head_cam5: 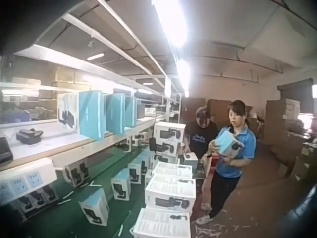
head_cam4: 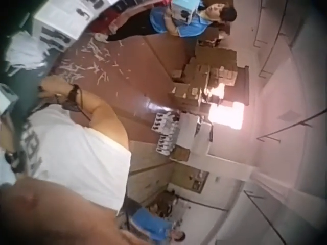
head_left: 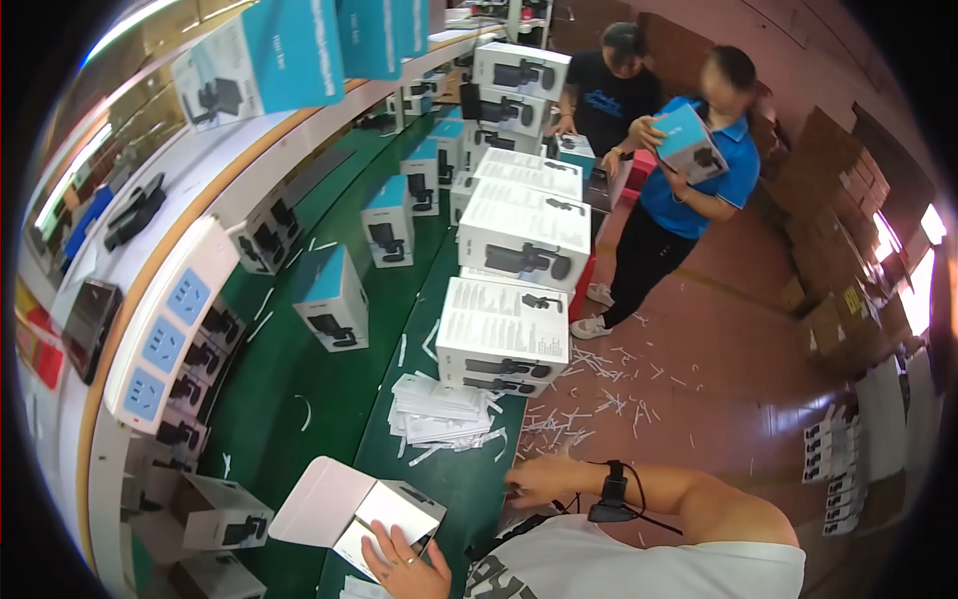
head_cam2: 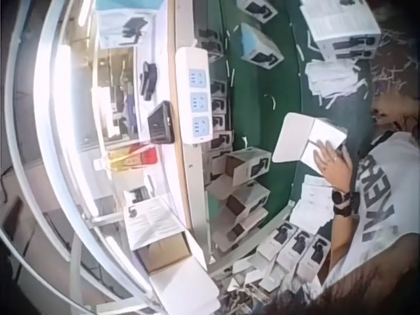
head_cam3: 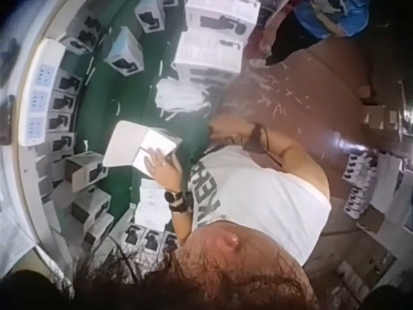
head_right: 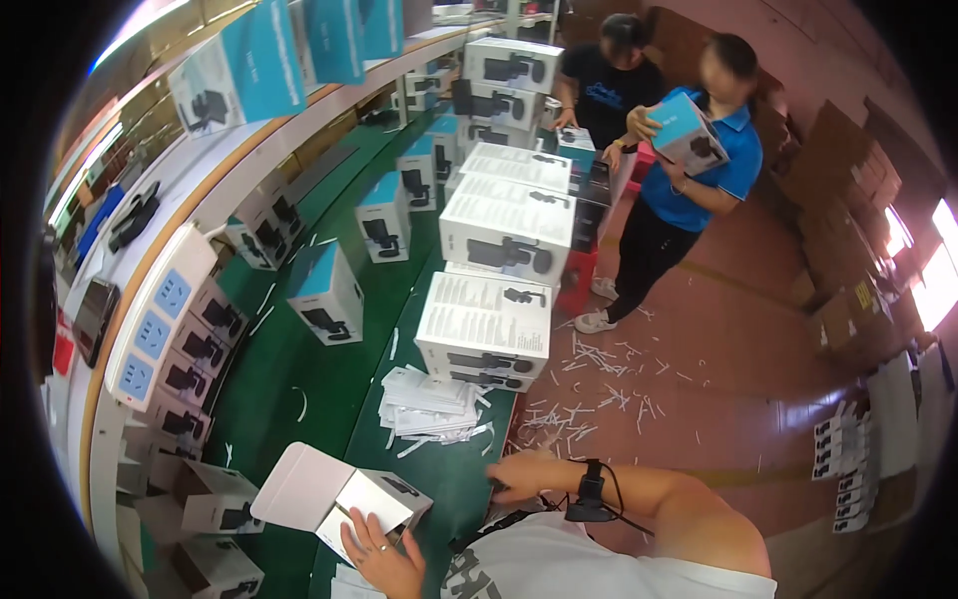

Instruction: Packaging electronic components or products into boxes at an assembly station.

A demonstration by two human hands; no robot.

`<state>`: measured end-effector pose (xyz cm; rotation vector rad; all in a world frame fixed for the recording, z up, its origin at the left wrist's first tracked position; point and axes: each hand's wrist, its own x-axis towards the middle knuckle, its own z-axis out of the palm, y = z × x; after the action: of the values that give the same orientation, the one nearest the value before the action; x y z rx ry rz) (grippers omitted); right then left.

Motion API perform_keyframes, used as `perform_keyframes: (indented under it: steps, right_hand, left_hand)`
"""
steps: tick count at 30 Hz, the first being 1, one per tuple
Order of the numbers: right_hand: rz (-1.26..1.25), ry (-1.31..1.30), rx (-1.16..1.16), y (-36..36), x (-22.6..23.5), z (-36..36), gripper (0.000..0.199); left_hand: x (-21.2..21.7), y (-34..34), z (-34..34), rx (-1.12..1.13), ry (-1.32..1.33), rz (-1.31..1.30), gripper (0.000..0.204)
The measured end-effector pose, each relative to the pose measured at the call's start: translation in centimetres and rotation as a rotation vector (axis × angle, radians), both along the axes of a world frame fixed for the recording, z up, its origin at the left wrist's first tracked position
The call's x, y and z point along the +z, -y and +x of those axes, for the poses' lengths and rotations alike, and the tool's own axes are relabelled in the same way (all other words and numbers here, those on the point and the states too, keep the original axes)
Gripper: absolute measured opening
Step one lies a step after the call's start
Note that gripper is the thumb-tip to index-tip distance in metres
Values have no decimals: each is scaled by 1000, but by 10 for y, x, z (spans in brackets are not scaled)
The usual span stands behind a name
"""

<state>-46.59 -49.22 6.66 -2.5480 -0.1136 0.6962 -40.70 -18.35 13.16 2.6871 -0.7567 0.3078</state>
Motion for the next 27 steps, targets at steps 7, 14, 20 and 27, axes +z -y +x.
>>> perform_keyframes:
  steps: [7,14,20,27]
  right_hand:
    - [437,848,40,-119,57,90,23]
    - [497,829,235,-219,46,139,16]
    - [460,975,215,-191,62,153,13]
    - [404,965,276,-225,68,146,11]
  left_hand:
    - [22,18,-8,-11,-93,63,49]
    - [-33,-27,-15,0,-56,11,45]
    - [-21,-2,-9,-4,18,-64,42]
    - [-23,-26,-24,64,10,-35,40]
